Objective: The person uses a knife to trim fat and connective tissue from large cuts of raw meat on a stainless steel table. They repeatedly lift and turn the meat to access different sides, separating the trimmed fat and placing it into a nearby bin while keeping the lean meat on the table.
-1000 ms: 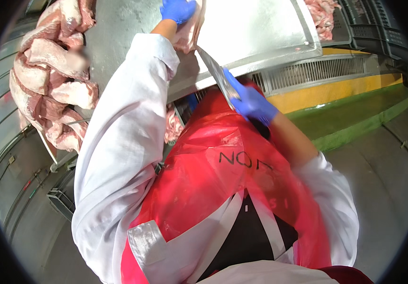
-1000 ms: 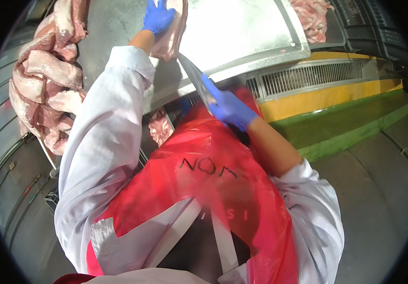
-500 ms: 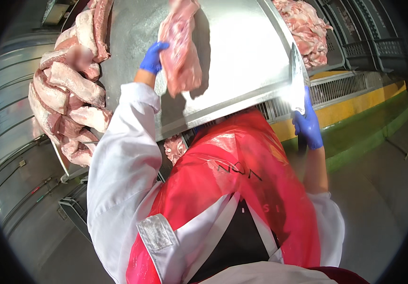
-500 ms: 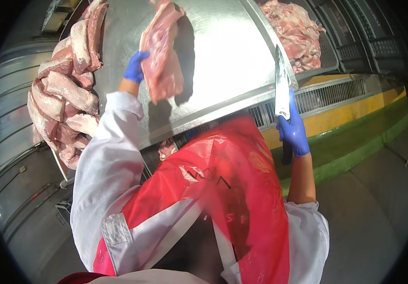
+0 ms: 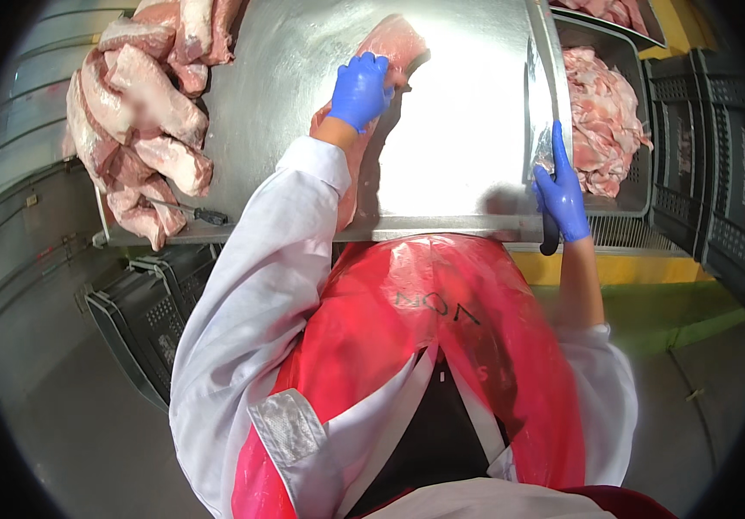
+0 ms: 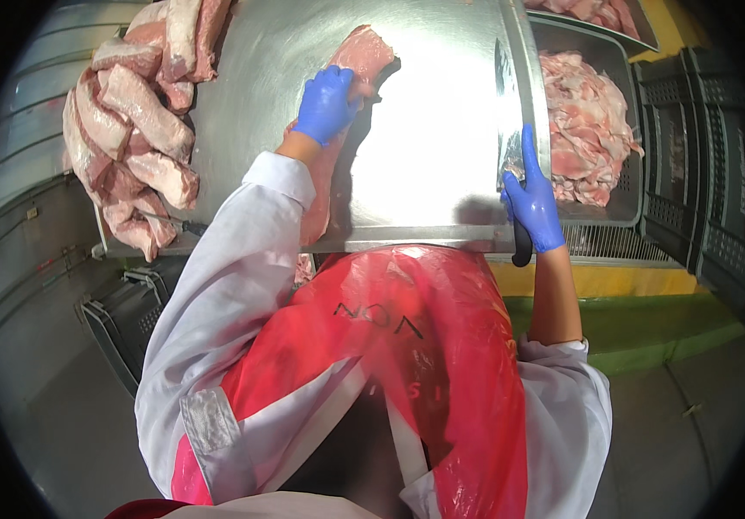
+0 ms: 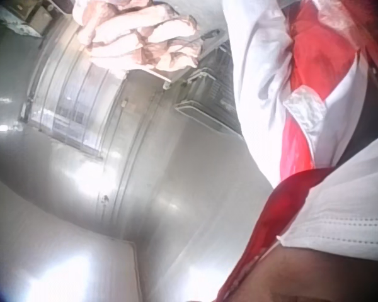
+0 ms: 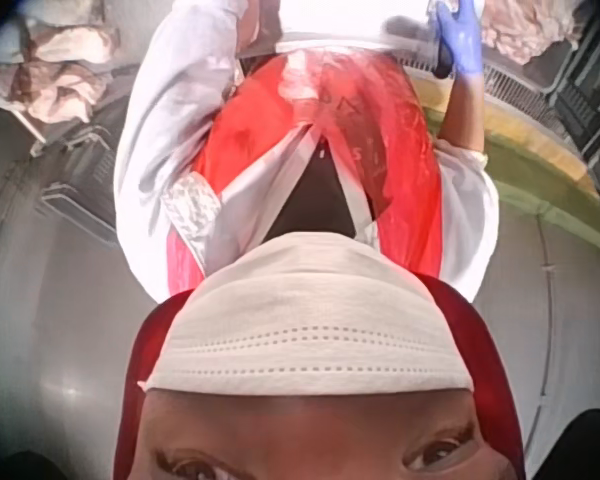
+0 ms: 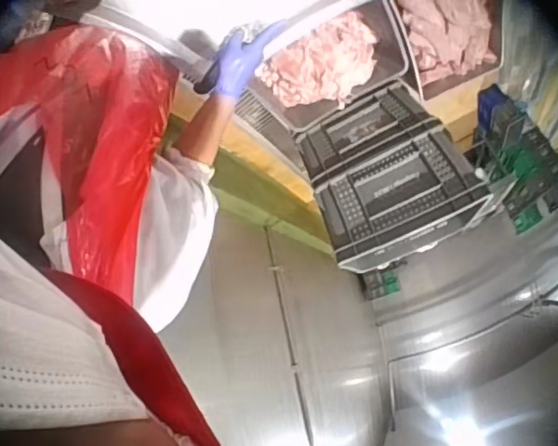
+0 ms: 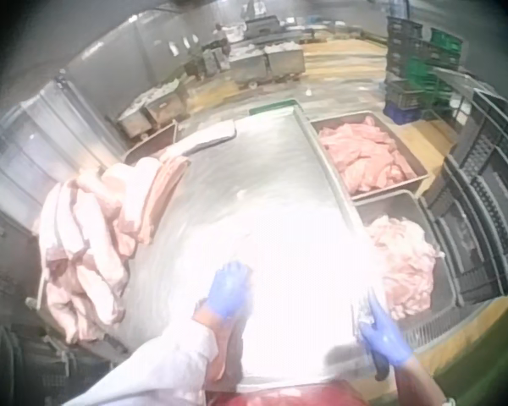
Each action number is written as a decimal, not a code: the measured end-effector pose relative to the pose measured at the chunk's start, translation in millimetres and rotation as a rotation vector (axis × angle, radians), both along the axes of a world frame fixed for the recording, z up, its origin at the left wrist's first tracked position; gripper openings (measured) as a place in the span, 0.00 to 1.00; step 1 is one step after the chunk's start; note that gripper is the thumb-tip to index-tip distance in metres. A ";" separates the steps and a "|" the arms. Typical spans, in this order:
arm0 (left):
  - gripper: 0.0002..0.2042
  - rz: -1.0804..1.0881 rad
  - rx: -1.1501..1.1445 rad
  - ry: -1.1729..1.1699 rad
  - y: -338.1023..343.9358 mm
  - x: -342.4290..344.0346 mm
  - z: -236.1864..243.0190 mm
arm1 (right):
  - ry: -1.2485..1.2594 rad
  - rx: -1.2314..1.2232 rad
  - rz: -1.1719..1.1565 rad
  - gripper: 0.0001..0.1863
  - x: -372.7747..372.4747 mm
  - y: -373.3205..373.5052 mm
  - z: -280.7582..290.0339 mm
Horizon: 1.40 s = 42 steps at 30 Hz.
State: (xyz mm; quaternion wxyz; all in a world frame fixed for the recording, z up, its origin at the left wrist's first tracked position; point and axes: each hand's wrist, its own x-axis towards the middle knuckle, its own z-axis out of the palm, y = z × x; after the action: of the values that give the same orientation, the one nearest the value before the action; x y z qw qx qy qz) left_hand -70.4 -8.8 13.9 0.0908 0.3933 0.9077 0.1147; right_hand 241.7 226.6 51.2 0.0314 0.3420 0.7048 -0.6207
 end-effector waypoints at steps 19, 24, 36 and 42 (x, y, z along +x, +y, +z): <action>0.08 0.176 0.947 -0.790 -83.0 -84.7 90.7 | -0.136 -0.316 1.015 0.42 -168.0 -179.6 -6.6; 0.06 -0.015 1.155 -0.951 -99.4 -58.7 173.6 | -0.135 -0.151 0.868 0.40 -204.0 -230.6 -27.0; 0.06 -0.022 1.337 -0.815 -188.3 -6.3 241.8 | -0.101 0.080 1.102 0.42 -161.1 -287.3 -29.3; 0.04 -0.172 1.533 -0.847 -252.4 12.5 281.7 | -0.210 -0.001 1.221 0.40 -98.0 -277.5 25.5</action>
State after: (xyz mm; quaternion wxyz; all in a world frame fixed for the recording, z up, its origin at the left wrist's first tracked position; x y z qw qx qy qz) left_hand -57.9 -261.2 295.7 0.1391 0.3373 0.4381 0.8216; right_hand 143.6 -50.9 76.7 0.4501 -0.0637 0.7661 -0.4544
